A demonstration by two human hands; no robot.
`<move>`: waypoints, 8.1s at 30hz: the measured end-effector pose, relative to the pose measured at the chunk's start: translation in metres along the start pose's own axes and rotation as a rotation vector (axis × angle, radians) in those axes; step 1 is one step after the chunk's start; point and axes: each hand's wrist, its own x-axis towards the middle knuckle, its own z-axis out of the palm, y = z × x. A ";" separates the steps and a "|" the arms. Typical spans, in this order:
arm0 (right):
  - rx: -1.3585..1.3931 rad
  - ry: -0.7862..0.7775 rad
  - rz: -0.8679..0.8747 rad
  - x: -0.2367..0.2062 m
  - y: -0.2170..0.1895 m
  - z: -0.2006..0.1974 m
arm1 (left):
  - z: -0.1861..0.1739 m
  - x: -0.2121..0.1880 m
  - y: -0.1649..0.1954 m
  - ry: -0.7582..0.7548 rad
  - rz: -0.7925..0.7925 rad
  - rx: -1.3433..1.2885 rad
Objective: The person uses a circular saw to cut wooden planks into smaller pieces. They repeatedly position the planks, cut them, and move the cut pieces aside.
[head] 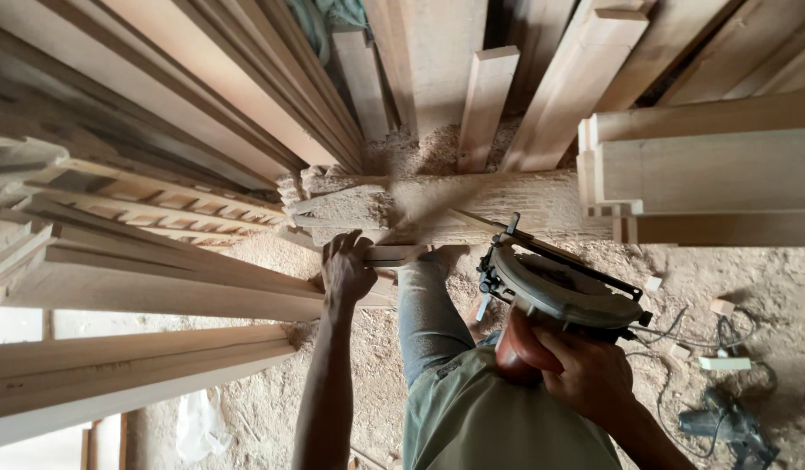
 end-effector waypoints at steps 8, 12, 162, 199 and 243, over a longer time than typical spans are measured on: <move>0.350 -0.113 -0.161 0.075 -0.030 -0.010 | 0.009 -0.061 0.051 0.186 -1.035 -0.865; 0.345 -0.283 -0.186 0.113 -0.057 -0.007 | -0.006 -0.061 0.083 0.067 -0.908 -1.398; 0.474 -0.610 -0.134 0.188 -0.056 0.033 | -0.006 -0.021 0.066 0.146 -1.036 -1.474; 0.614 -0.538 -0.323 0.223 -0.102 0.106 | -0.005 -0.029 -0.033 0.215 -1.086 -1.419; 0.034 -0.369 -0.094 0.085 -0.062 0.003 | -0.121 0.019 0.164 0.019 0.395 -0.614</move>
